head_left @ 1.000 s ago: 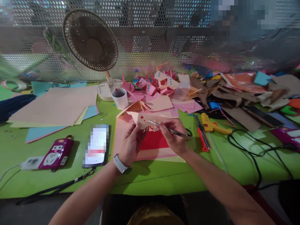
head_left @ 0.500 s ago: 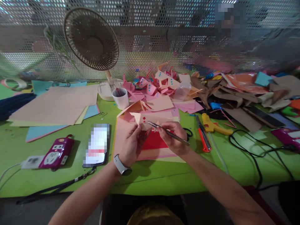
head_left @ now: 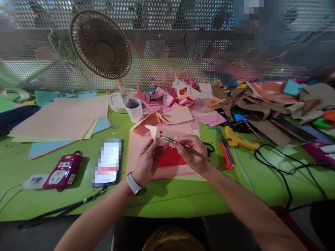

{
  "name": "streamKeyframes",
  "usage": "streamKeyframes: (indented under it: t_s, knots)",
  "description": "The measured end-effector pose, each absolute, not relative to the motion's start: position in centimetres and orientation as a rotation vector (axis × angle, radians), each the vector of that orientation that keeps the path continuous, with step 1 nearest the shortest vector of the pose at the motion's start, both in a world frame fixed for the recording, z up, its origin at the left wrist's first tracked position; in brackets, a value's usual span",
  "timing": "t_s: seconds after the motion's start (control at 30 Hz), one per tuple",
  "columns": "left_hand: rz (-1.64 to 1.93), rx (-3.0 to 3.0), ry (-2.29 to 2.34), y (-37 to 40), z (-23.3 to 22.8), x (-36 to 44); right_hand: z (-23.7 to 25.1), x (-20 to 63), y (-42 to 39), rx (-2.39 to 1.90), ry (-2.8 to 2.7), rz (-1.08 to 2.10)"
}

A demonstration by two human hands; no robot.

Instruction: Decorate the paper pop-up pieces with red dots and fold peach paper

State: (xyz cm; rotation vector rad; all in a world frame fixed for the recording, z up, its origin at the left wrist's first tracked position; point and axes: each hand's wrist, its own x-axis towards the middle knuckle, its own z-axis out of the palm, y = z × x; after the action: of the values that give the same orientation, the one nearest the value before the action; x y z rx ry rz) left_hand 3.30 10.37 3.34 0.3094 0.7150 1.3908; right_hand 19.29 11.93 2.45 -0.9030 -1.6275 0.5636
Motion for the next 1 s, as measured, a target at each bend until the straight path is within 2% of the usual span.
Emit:
streamKeyframes:
  t_s: [0.6,1.0]
  knots:
    - [1.364,0.347,0.788,10.52,3.45,3.11,2.36,19.63,12.19,-0.872,-1.626,0.636]
    - [1.332,0.478,0.769,10.36,3.45,3.10,2.75,19.62,12.35,-0.914,-1.385,0.856]
